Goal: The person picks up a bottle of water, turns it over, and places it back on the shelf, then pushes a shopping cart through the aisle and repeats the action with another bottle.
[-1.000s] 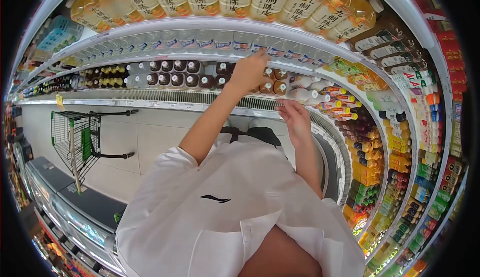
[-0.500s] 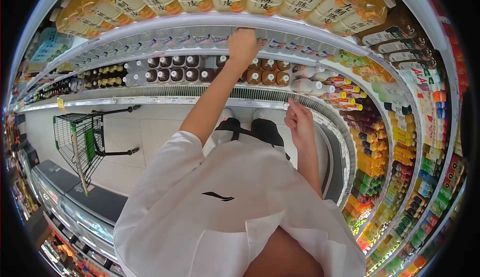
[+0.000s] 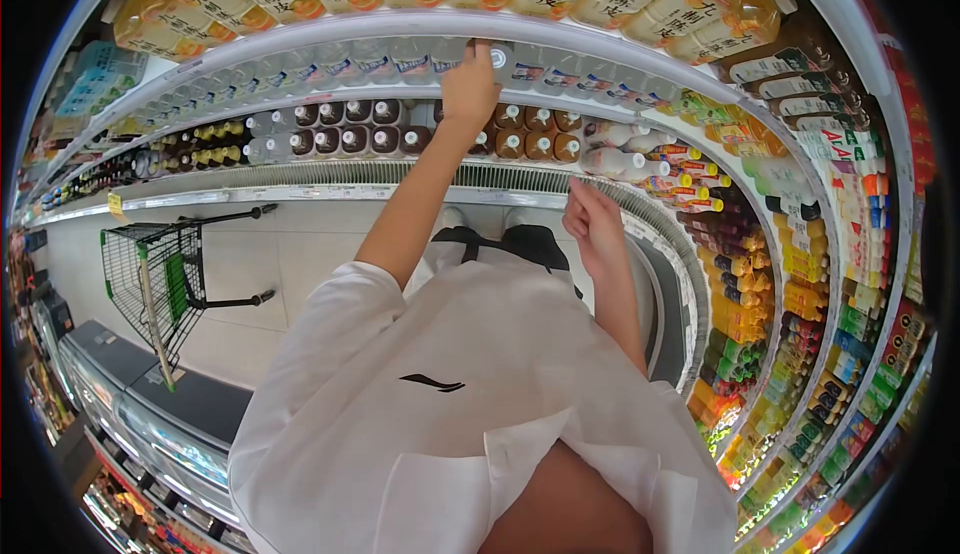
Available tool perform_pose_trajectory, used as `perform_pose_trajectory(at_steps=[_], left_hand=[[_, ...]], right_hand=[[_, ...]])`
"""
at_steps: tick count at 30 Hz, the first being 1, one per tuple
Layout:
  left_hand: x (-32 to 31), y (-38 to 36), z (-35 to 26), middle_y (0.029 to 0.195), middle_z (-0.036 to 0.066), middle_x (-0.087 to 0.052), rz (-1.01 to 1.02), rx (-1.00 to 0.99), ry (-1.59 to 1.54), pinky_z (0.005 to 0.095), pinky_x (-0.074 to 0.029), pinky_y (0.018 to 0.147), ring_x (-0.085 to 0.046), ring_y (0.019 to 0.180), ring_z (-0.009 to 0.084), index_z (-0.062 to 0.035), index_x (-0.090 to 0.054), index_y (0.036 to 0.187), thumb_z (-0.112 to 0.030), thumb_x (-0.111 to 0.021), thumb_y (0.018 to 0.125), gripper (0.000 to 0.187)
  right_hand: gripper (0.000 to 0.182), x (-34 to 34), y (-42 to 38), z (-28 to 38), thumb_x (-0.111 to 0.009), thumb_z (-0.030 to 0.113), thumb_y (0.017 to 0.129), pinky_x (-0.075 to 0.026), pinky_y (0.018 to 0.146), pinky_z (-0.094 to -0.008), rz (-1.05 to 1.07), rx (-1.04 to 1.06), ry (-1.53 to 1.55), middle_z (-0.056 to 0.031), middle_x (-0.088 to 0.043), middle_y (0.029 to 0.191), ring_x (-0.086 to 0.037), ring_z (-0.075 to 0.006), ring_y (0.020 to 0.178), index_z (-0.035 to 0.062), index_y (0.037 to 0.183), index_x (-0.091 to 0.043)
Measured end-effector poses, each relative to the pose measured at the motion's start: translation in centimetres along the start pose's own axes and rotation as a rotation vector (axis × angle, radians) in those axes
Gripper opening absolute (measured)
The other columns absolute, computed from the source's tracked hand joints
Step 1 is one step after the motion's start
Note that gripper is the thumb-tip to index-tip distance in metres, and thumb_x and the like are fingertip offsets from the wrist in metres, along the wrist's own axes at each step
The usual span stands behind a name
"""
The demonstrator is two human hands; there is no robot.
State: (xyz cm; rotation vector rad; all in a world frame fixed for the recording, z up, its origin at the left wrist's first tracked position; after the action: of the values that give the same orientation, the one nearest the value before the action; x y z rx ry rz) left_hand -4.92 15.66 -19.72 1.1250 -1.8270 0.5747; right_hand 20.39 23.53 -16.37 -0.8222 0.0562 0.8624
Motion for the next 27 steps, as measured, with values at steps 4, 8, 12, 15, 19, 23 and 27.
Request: perform_pose_trajectory(at_steps=[4, 8, 12, 15, 19, 23, 27], left_hand=[[-0.1, 0.2, 2.2, 0.115, 0.017, -0.063, -0.002, -0.108, -0.042, 0.0465, -0.055, 0.078, -0.067, 0.093, 0.0378, -0.0099, -0.051, 0.12, -0.018, -0.085, 0.067, 0.064], [0.0, -0.5, 2.4, 0.109, 0.015, -0.067, 0.02, -0.189, -0.054, 0.0461, -0.054, 0.076, -0.067, 0.091, 0.0365, -0.0119, -0.053, 0.12, -0.019, -0.084, 0.065, 0.064], [1.4, -2.6, 1.8, 0.103, 0.014, -0.07, -0.013, -0.22, -0.079, 0.0453, -0.054, 0.073, -0.068, 0.089, 0.0364, -0.014, -0.053, 0.121, -0.02, -0.082, 0.065, 0.063], [4.8, -4.6, 0.8, 0.098, 0.012, -0.071, -0.077, -0.197, -0.177, 0.0425, -0.054, 0.07, -0.069, 0.086, 0.034, -0.0146, -0.058, 0.118, -0.025, -0.085, 0.063, 0.062], [11.6, -5.8, -0.9, 0.078, 0.011, -0.068, -0.167, -0.324, -0.417, 0.0392, -0.053, 0.066, -0.068, 0.076, 0.0299, -0.0099, -0.063, 0.109, -0.038, -0.09, 0.054, 0.068], [15.5, -7.1, -3.5, 0.079, 0.005, -0.063, 0.274, -0.188, -0.559, 0.0253, -0.048, 0.073, -0.062, 0.076, 0.0144, -0.0007, -0.062, 0.112, -0.034, -0.089, 0.058, 0.069], [16.5, -8.0, -5.5, 0.102, 0.006, -0.065, 0.16, -0.189, -1.483, 0.0268, -0.047, 0.083, -0.061, 0.093, 0.0139, -0.0003, -0.059, 0.113, -0.024, -0.08, 0.071, 0.052]], right_hand=[[0.038, -0.8, 0.0, -0.2, -0.061, 0.022, 0.097, -0.022, 0.047, -0.0231, 0.013, -0.002, -0.055, 0.0064, -0.031, 0.06, -0.029, -0.0044, 0.049, 0.0135, 0.065, -0.042], [0.039, -2.3, -0.8, 0.5, -0.064, 0.023, 0.096, -0.023, 0.047, -0.0227, -0.001, 0.057, -0.146, 0.0066, -0.034, 0.059, -0.031, -0.0039, 0.05, 0.0136, 0.064, -0.042], [0.038, -3.3, -1.3, 1.0, -0.065, 0.024, 0.095, -0.022, 0.047, -0.0226, 0.015, 0.108, -0.257, 0.0068, -0.035, 0.058, -0.031, -0.0037, 0.05, 0.013, 0.065, -0.045], [0.036, -3.0, -1.3, 1.0, -0.065, 0.024, 0.095, -0.023, 0.047, -0.0225, -0.024, 0.133, -0.346, 0.0069, -0.036, 0.058, -0.03, -0.0039, 0.049, 0.0124, 0.066, -0.047], [0.033, -1.9, 0.0, 1.0, -0.065, 0.028, 0.095, -0.026, 0.051, -0.0222, -0.155, 0.24, -0.241, 0.0063, -0.042, 0.062, -0.035, -0.0039, 0.054, 0.0108, 0.07, -0.052], [0.047, -1.8, 2.3, -0.2, -0.049, 0.05, 0.099, -0.046, 0.074, -0.0283, -0.033, 0.197, -0.133, -0.0033, -0.064, 0.088, -0.059, -0.0119, 0.082, 0.0058, 0.102, -0.063], [0.086, -10.2, -3.3, 1.4, -0.029, 0.073, 0.093, -0.051, 0.085, -0.0419, 0.405, -0.158, 0.253, -0.0182, -0.061, 0.117, -0.062, -0.0267, 0.104, -0.0001, 0.138, -0.043]])
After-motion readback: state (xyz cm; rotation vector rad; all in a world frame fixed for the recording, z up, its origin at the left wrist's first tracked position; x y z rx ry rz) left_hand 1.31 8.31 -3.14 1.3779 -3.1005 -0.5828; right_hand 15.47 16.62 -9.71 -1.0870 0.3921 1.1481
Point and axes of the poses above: each hand's wrist, its own y-axis towards the middle knuckle, its own x-axis out of the back of the hand, z = x × y, the point moved 5 cm from there along y, towards the middle knuckle
